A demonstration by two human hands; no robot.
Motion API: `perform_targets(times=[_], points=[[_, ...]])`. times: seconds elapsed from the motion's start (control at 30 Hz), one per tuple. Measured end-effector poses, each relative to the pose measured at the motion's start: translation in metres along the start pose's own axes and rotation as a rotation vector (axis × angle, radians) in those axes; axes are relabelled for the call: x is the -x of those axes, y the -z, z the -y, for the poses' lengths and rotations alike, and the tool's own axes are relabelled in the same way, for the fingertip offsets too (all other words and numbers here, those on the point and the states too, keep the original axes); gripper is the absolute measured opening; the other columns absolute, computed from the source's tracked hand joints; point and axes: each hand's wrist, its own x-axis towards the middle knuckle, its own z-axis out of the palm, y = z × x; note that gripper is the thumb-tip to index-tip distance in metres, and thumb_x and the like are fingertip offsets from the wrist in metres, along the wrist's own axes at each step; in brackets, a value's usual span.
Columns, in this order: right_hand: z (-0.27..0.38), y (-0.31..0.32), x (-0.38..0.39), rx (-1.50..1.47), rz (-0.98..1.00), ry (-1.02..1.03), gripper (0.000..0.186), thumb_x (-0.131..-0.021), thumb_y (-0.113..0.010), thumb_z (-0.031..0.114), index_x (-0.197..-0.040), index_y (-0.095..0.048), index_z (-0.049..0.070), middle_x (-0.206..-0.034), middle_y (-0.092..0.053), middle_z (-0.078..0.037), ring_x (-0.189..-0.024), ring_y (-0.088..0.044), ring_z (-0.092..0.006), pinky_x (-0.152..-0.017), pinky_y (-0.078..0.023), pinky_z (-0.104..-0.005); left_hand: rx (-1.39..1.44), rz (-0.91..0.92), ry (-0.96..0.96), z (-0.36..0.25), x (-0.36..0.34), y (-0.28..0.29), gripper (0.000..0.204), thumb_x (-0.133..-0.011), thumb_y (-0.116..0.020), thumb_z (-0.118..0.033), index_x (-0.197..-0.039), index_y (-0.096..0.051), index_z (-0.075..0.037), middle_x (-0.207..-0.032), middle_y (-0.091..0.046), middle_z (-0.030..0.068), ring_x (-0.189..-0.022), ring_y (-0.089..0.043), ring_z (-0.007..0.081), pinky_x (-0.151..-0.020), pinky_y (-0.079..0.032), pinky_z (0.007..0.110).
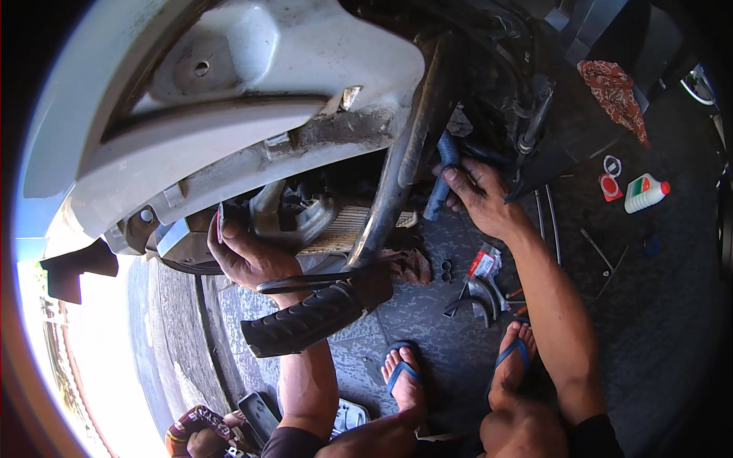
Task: The person cleans and reinstalls a radiator onto a motorcycle, connecting rubber hoses and securing them with clamps using pliers and a socket wrench.
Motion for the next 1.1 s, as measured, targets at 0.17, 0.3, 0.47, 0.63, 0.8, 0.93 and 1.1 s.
perform_targets(times=[0.17,0.3,0.47,0.63,0.8,0.93,1.1], points=[[-0.002,0.000,-0.002,0.047,0.008,-0.021,0.044,-0.101,-0.057,0.040,-0.114,-0.063,-0.001,-0.080,-0.061,-0.002,-0.069,-0.058,-0.0074,-0.063,-0.051,-0.0244,0.006,-0.021,-0.047,0.004,0.000,0.000,0.054,-0.099,-0.055,-0.049,-0.117,-0.060,0.002,-0.104,-0.065,0.0142,-0.096,-0.060,0.0215,-0.091,-0.048,0.037],[-0.001,0.000,-0.001,-0.002,0.009,-0.008,0.042,-0.101,-0.057,0.038,-0.115,-0.063,-0.001,-0.080,-0.061,-0.002,-0.067,-0.058,-0.0076,-0.062,-0.051,-0.0242,0.034,-0.025,-0.043,0.010,0.000,0.001,0.054,-0.099,-0.055,-0.049,-0.117,-0.060,0.002,-0.104,-0.065,0.0143,-0.095,-0.060,0.0214,-0.090,-0.048,0.037],[0.003,0.003,0.008,0.325,-0.070,0.167,0.036,-0.101,-0.057,0.032,-0.117,-0.063,0.000,-0.081,-0.062,-0.003,-0.066,-0.058,-0.0079,-0.062,-0.051,-0.0238,0.047,-0.027,-0.016,0.005,0.001,-0.001,0.054,-0.099,-0.055,-0.048,-0.118,-0.060,0.003,-0.105,-0.065,0.0148,-0.096,-0.060,0.0215,-0.089,-0.049,0.036],[0.012,0.003,0.043,0.055,0.076,-0.115,0.031,-0.101,-0.056,0.021,-0.125,-0.058,0.001,-0.091,-0.067,-0.008,-0.081,-0.063,-0.0108,-0.074,-0.054,-0.0272,0.049,-0.040,-0.037,0.006,0.001,0.000,0.055,-0.099,-0.055,-0.049,-0.119,-0.059,0.003,-0.105,-0.065,0.0151,-0.097,-0.061,0.0218,-0.089,-0.049,0.036],[-0.009,0.000,0.068,-0.367,0.084,0.067,0.019,-0.098,-0.059,0.014,-0.111,-0.058,0.001,-0.085,-0.066,-0.006,-0.081,-0.066,-0.0116,-0.074,-0.054,-0.0282,0.012,0.008,-0.040,0.002,0.000,0.001,0.057,-0.099,-0.055,-0.050,-0.119,-0.058,0.003,-0.105,-0.065,0.0154,-0.097,-0.061,0.0220,-0.089,-0.050,0.036],[-0.009,-0.005,0.059,-0.197,-0.074,0.047,0.014,-0.095,-0.064,0.008,-0.096,-0.051,0.002,-0.085,-0.062,-0.004,-0.078,-0.065,-0.0097,-0.074,-0.053,-0.0271,-0.010,0.001,-0.030,-0.001,0.001,-0.001,0.057,-0.099,-0.055,-0.050,-0.118,-0.058,0.004,-0.104,-0.065,0.0154,-0.097,-0.061,0.0218,-0.089,-0.049,0.036],[-0.003,-0.020,0.033,0.012,-0.314,0.126,0.025,-0.095,-0.065,0.007,-0.116,-0.051,0.004,-0.095,-0.063,-0.012,-0.092,-0.066,-0.0189,-0.081,-0.053,-0.0341,-0.026,-0.002,-0.011,-0.003,0.000,0.001,0.055,-0.099,-0.055,-0.048,-0.119,-0.058,0.004,-0.103,-0.065,0.0147,-0.096,-0.061,0.0210,-0.089,-0.050,0.036]])
